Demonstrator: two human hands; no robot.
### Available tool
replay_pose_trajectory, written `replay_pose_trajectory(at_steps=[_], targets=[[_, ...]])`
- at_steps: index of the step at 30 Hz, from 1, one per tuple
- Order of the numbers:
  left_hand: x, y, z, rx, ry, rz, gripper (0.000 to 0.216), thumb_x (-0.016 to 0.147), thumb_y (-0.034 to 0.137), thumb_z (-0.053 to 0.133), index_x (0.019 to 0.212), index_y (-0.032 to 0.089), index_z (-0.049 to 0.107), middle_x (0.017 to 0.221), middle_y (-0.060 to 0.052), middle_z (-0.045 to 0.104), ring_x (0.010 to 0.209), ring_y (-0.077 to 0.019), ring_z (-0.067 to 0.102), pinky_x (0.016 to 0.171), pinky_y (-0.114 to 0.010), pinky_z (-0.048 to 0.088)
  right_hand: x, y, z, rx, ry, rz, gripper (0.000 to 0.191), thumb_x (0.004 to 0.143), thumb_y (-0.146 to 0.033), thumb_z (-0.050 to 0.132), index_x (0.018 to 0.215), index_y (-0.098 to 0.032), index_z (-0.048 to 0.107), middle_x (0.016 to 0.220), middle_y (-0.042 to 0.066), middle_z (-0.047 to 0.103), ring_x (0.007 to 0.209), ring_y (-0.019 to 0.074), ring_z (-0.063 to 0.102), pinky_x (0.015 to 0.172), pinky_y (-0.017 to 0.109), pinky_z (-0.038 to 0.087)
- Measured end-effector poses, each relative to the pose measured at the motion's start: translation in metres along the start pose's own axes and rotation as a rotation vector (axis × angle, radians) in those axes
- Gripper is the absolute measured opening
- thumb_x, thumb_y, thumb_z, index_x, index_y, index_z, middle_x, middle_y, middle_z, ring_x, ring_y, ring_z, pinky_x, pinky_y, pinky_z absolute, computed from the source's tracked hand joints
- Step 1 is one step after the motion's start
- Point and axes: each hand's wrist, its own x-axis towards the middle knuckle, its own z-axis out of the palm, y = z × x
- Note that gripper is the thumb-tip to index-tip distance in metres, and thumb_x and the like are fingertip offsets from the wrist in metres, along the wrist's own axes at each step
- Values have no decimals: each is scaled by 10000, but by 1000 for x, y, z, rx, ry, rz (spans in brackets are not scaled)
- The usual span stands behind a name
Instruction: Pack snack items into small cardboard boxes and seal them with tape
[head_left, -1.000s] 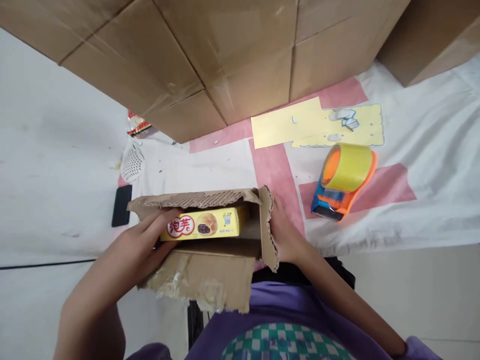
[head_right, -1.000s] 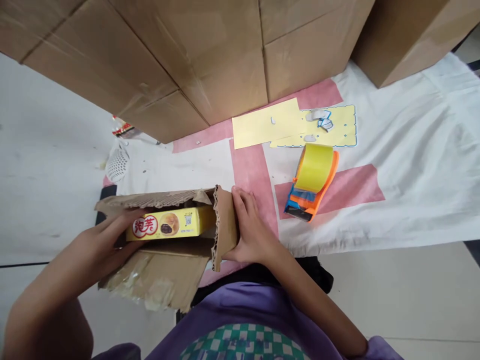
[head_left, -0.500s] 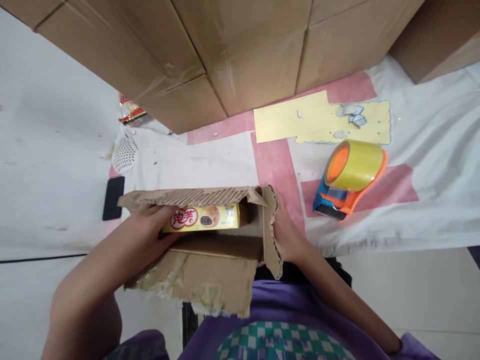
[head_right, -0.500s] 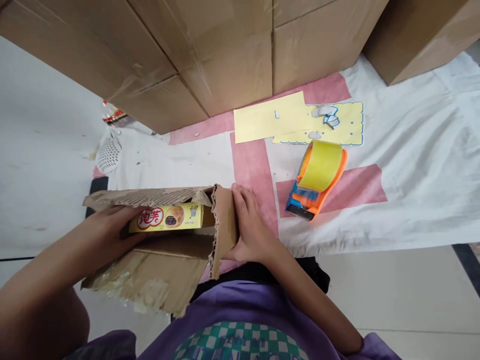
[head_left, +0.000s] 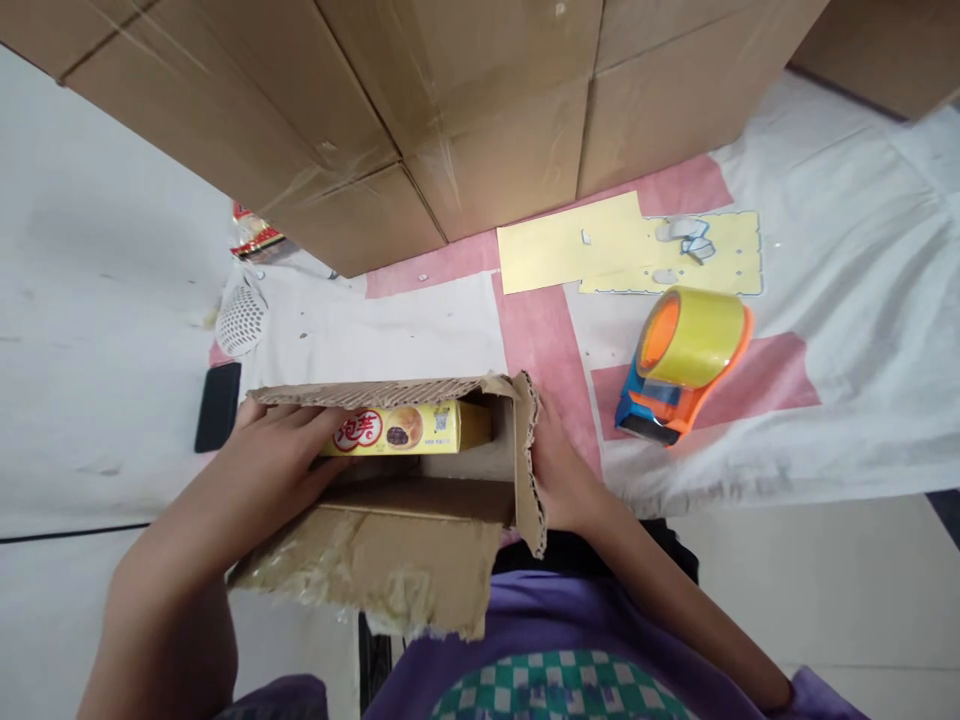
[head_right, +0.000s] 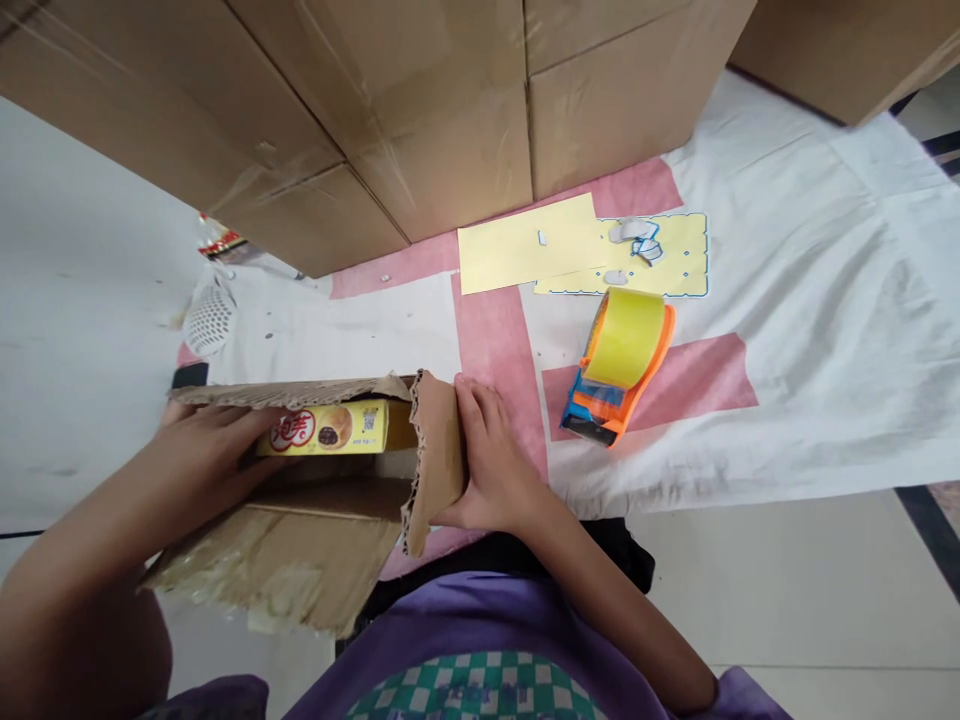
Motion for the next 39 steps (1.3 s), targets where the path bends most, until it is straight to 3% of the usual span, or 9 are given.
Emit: replay_pose_trajectory(at_steps=[3,11,19,26,32,39], targets=[[0,-2,1,-25,3,6,214,978,330,474,1043,220,646,953,-113,741,889,-338,671,828,-423,312,0,0,1,3,8,3,1369,628,-694,832,1623,-246,5,1582,193,292,1492,425,283,1249,638,237],[-1,-1,1,-17,-16,-18,230,971,352,464,965,217,650,882,-105,740,845,-325,664,797,-409,299,1,0,1,7,20,5,1374,606,-748,810,1620,-234,39,1565,195,303,1478,430,294,1227,645,265],[-3,-2,0,-155,-53,-87,231,939,364,516,966,207,683,909,-115,742,874,-348,660,858,-428,325,2,-1,-1,15,10,2,1312,649,-764,763,1617,-240,50,1576,197,300,1478,420,303,1231,648,256],[-3,2,-1,-166,-47,-70,288,959,303,507,1172,240,689,1054,-105,761,973,-324,673,878,-408,318,1,-1,0,-15,0,19,1364,638,-721,807,1624,-259,-15,1583,196,298,1485,432,285,1234,647,251],[-2,3,0,-109,-74,-93,235,950,341,547,1076,215,699,979,-113,760,919,-331,674,895,-441,325,1,0,0,-22,-1,-1,1355,644,-749,789,1618,-238,-1,1582,203,297,1502,433,268,1251,653,223],[-4,2,-6,-155,81,-45,378,946,459,577,1263,255,608,1187,-138,728,1087,-378,645,971,-529,315,1,-2,-2,-1,-16,21,1382,635,-767,782,1627,-256,-33,1596,197,283,1492,437,304,1238,667,249]])
